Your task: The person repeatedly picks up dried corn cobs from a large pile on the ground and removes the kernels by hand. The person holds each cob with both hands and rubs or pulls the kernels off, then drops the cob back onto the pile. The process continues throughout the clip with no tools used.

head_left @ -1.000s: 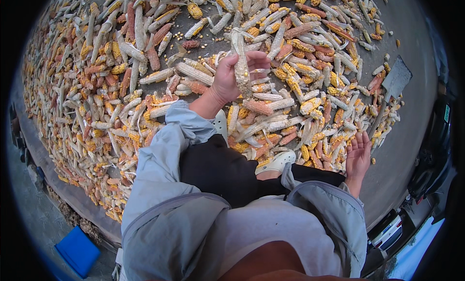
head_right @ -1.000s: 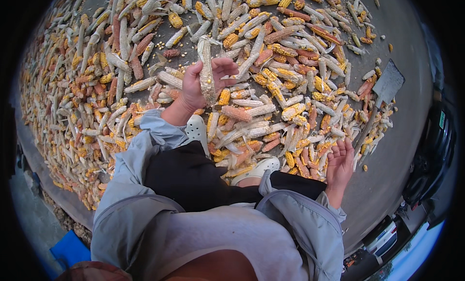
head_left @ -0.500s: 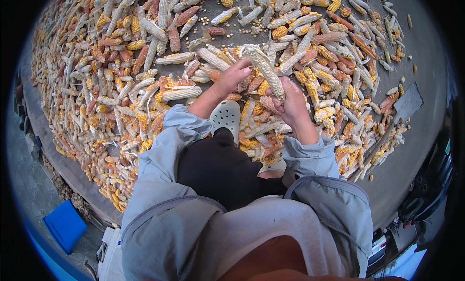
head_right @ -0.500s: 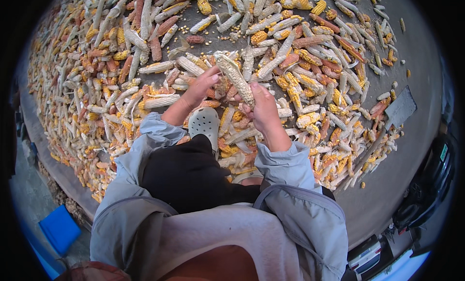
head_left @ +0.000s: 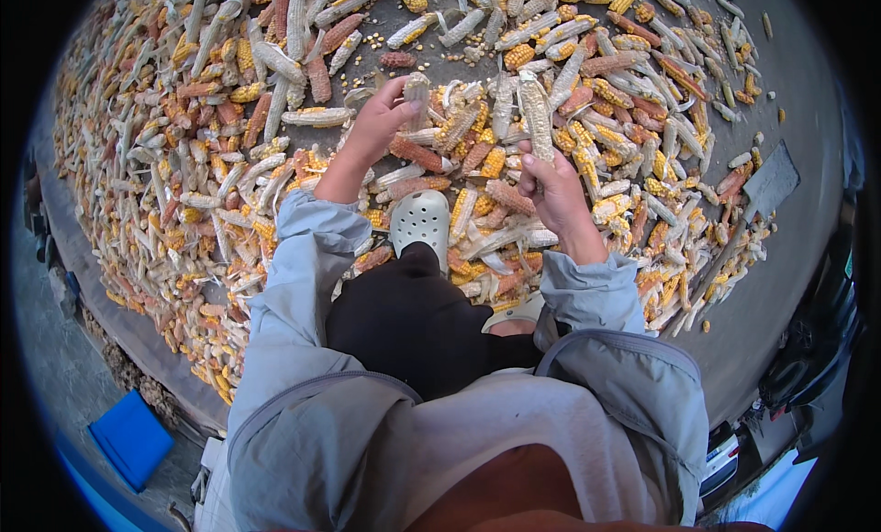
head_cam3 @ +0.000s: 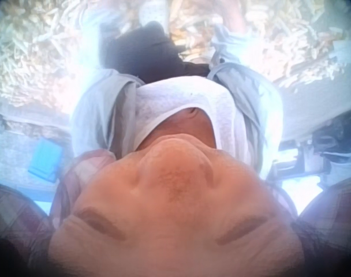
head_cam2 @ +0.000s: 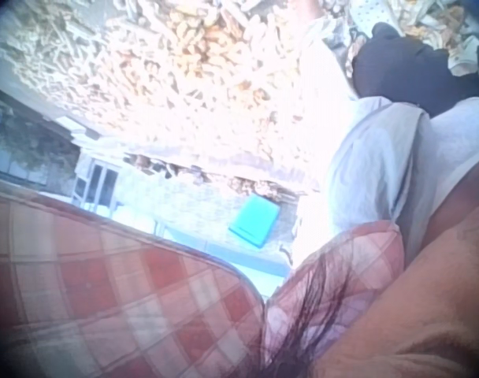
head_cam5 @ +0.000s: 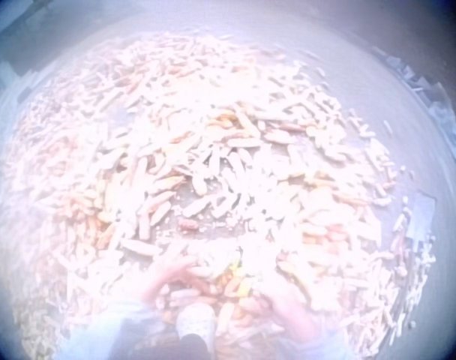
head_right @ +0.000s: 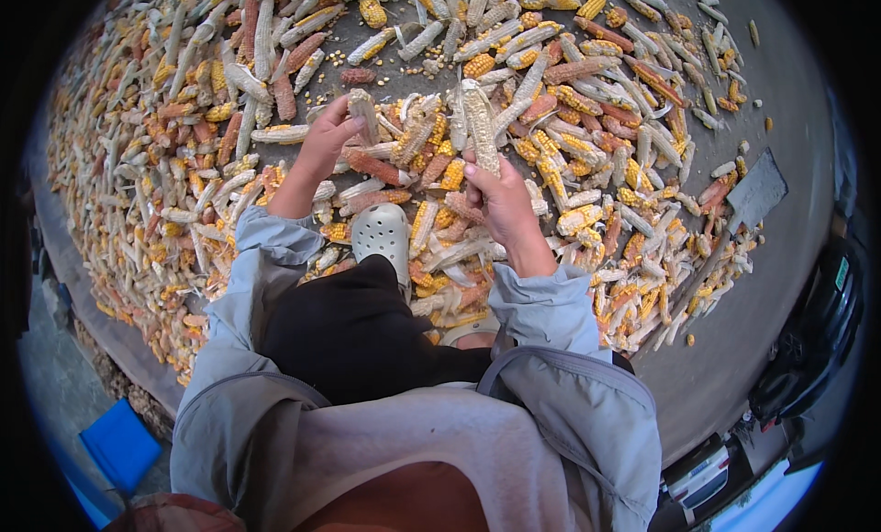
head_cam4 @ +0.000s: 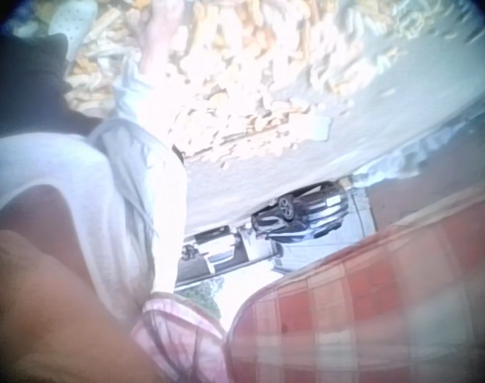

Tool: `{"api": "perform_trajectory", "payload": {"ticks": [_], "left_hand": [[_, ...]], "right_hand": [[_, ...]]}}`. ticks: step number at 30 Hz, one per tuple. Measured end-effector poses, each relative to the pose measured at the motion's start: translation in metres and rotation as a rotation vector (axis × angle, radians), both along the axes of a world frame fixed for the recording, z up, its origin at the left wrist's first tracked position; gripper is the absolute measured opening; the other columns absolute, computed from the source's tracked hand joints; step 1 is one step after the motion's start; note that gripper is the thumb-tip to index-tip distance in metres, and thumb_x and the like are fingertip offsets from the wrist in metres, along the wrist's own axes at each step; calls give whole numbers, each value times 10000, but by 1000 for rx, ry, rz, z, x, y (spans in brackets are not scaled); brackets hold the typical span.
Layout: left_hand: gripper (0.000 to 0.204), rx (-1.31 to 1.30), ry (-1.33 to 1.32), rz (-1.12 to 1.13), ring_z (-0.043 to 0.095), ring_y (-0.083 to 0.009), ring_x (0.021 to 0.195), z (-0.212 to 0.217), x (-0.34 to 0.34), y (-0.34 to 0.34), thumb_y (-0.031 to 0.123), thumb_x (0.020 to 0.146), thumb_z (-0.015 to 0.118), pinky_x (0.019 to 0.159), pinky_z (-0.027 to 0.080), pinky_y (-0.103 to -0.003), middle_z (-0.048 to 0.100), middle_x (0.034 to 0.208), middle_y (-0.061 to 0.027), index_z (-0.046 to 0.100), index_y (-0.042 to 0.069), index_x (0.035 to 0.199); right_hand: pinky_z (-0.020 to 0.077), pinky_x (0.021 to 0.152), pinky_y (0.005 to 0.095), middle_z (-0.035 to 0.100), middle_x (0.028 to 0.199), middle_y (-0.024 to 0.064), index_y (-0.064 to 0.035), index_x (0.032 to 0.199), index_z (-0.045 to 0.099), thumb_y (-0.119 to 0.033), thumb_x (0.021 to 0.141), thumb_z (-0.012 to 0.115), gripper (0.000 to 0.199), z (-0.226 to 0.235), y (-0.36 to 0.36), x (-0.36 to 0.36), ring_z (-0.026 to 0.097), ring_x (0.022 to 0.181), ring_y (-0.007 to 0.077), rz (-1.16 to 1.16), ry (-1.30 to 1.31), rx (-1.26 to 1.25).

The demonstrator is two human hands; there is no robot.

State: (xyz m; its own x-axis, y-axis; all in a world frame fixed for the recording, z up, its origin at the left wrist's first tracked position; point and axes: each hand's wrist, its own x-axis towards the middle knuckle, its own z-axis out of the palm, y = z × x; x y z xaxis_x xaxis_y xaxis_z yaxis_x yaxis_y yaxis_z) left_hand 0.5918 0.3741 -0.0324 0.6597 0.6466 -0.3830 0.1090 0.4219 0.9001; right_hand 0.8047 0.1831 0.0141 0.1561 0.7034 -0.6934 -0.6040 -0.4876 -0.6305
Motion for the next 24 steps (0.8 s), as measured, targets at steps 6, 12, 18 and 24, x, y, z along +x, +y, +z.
{"api": "perform_trajectory", "payload": {"ticks": [6,12,18,24], "left_hand": [[399,-703,-653,84,472,-316,1165,41,25,-18,223,919,470,999,361,-462,502,1232,-161,418,12,1254],[401,-705,-726,52,460,-333,1159,41,43,-29,249,928,440,1009,341,-484,506,1212,-164,419,12,1251],[329,-675,-595,261,570,-230,777,35,56,-34,361,943,396,753,482,-403,567,829,-79,511,54,968],[355,-639,-455,174,565,-211,749,44,44,-32,365,943,381,719,479,-341,571,811,-92,527,42,936]], "right_hand": [[461,844,355,543,1164,127,-10,1237,440,-162,848,524,426,18,17,-18,534,1084,202,-96,74,143],[524,792,383,551,1137,133,17,1314,342,-180,850,524,536,33,10,-13,589,977,218,62,293,132],[480,819,307,566,1090,99,20,1257,400,-120,804,636,530,29,5,-34,576,945,166,-23,209,154],[472,806,295,581,1041,87,13,1220,426,-96,773,682,527,35,0,-53,583,887,156,22,216,79]]}}
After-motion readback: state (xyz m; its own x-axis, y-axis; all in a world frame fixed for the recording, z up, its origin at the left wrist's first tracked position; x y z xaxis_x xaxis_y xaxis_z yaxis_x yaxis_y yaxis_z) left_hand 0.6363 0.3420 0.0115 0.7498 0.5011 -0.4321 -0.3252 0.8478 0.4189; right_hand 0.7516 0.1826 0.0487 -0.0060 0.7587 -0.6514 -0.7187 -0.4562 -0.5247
